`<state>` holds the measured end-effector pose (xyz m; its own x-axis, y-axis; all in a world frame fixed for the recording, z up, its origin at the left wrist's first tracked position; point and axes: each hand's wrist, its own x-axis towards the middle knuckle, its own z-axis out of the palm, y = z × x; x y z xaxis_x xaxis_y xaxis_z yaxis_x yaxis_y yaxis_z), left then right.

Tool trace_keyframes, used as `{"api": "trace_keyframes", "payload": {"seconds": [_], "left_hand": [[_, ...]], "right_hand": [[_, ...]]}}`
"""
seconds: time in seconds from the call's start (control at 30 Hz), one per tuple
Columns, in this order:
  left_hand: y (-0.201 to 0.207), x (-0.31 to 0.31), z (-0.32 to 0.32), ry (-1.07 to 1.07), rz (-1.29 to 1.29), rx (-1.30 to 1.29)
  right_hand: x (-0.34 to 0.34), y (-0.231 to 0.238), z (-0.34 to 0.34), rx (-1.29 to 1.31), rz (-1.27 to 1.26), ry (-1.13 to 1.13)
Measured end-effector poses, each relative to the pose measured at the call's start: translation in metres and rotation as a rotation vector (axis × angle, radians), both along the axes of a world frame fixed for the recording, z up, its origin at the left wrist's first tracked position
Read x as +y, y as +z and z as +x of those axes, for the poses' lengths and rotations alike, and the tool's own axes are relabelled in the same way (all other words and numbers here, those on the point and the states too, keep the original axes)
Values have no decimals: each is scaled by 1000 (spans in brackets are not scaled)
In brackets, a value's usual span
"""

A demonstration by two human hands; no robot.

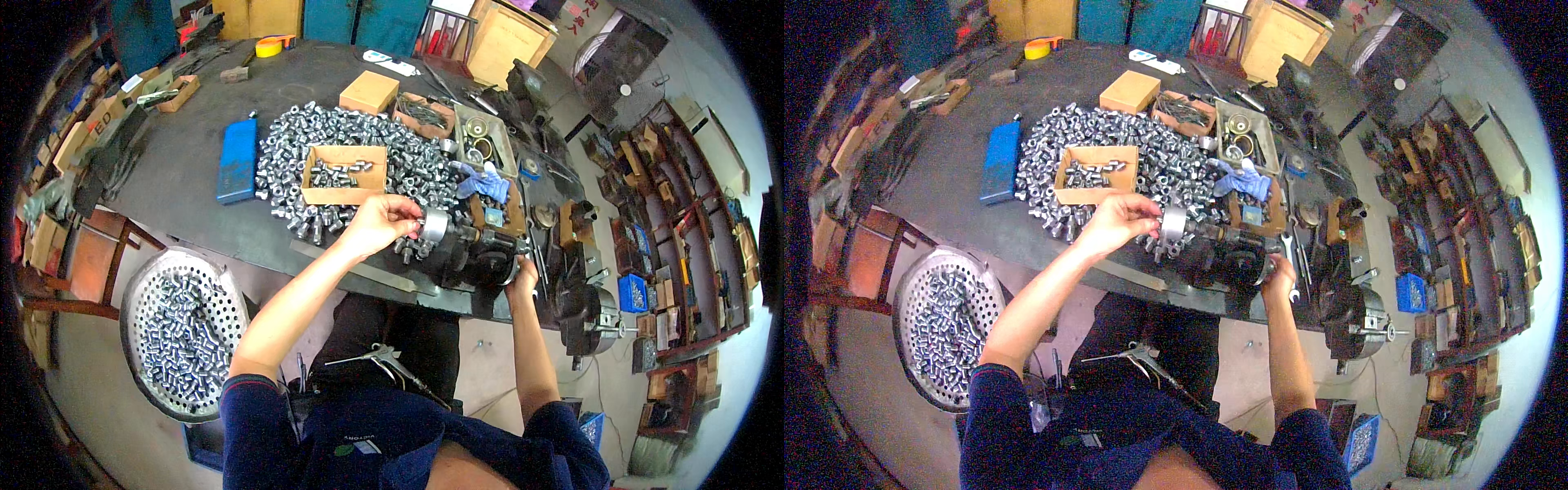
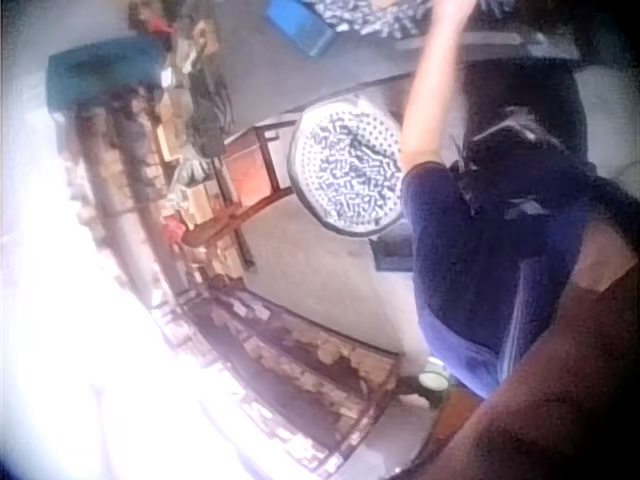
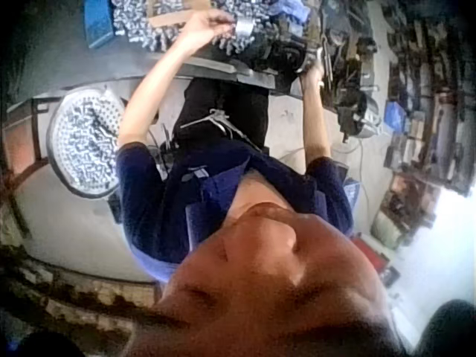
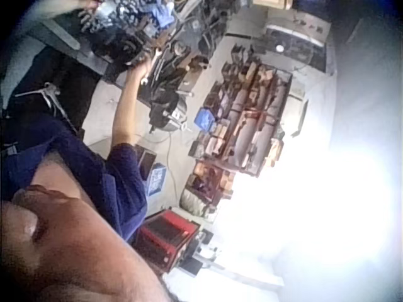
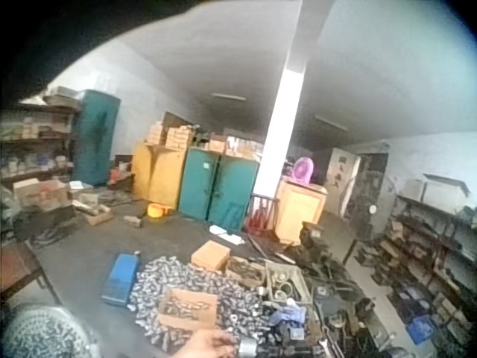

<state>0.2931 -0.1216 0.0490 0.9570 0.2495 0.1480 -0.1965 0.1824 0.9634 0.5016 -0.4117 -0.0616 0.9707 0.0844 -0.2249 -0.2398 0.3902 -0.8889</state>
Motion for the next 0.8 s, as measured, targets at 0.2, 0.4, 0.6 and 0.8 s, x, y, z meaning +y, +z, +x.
{"api": "trace_keyframes", "payload": {"seconds": [0.2, 0.4, 0.6, 0.8], "left_hand": [[-5, -3, 2, 43, 100, 52], [7, -13, 2, 68, 339, 124], [8, -5, -2, 115, 534, 180], [9, -7, -5, 123, 425, 209]], "right_hand": [[-24, 39, -44, 71, 75, 127], [-12, -34, 40, -108, -34, -111], [35, 87, 35, -264, -82, 44], [-20, 97, -45, -417, 161, 92]]}}
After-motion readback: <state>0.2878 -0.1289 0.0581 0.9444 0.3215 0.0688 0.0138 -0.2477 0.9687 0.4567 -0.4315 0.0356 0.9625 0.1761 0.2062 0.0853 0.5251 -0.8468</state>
